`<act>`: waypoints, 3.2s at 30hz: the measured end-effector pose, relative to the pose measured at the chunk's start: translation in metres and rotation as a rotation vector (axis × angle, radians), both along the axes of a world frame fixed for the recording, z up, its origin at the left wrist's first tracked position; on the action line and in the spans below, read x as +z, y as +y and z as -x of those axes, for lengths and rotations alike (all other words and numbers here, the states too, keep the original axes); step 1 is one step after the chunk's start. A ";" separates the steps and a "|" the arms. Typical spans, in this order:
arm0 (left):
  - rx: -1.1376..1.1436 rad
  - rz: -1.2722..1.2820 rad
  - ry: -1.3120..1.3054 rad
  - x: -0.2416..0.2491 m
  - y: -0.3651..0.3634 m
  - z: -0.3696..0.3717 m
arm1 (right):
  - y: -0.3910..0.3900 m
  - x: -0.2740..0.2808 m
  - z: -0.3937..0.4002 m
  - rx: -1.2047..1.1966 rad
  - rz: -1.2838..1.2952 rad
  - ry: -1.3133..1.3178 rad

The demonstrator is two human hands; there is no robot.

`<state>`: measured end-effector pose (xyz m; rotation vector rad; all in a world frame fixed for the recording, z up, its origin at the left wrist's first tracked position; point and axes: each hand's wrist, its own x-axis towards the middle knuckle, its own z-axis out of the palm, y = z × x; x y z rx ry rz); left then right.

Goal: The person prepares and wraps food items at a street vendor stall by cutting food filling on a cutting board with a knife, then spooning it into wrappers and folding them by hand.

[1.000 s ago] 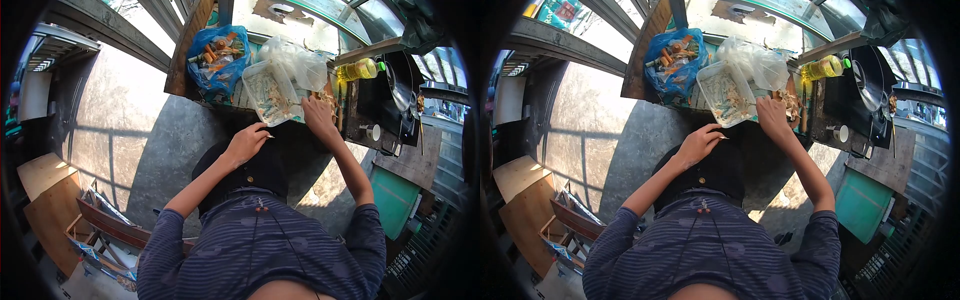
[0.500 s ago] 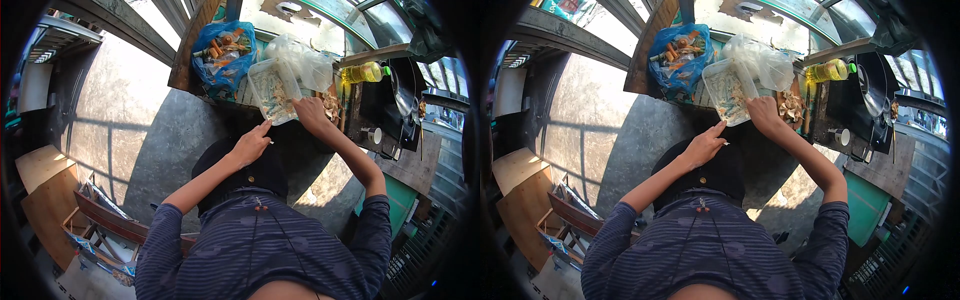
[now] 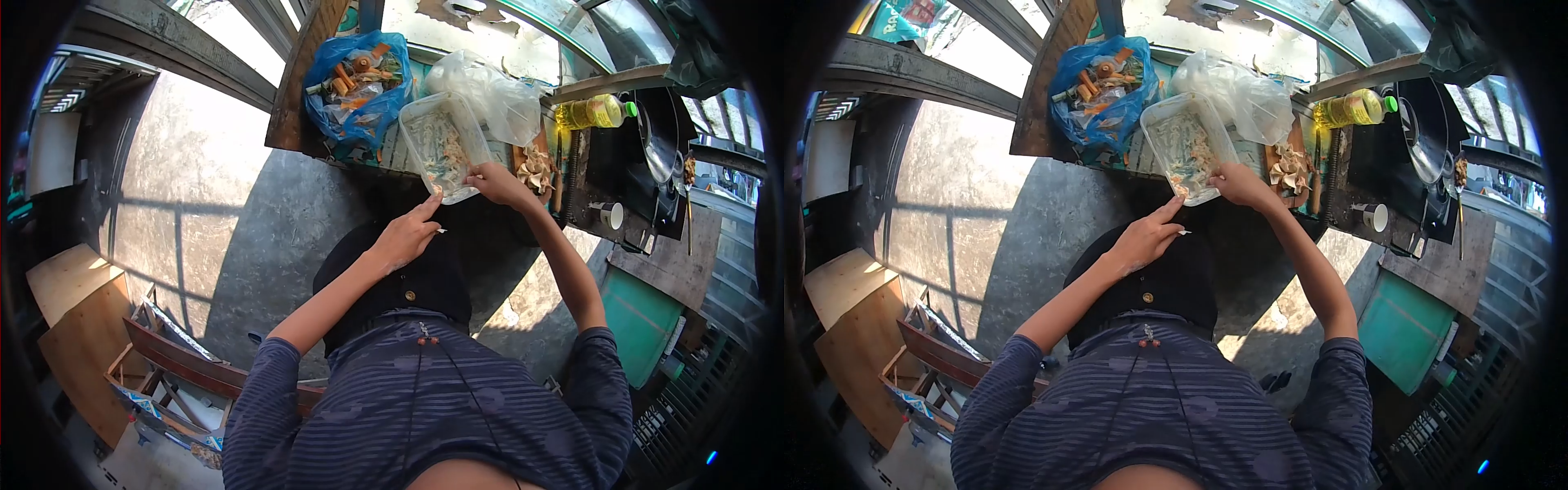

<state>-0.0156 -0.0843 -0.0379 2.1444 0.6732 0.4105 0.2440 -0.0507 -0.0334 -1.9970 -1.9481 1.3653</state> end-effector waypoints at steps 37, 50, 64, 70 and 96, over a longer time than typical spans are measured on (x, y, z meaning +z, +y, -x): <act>0.376 2.107 -0.832 0.058 0.069 -0.015 | -0.092 0.071 -0.009 -0.581 -0.328 0.630; 0.538 1.525 -0.680 0.086 0.072 -0.005 | -0.080 0.040 -0.030 -0.401 -0.575 -0.112; 0.530 1.296 -0.556 0.099 0.032 -0.097 | -0.062 0.061 -0.019 -0.381 -0.732 0.510; 0.511 1.106 -0.347 0.111 0.011 -0.138 | -0.074 0.078 -0.052 -0.323 -0.813 0.378; 0.372 0.453 -0.444 0.081 -0.076 -0.231 | -0.165 0.076 -0.153 -0.547 -0.496 0.713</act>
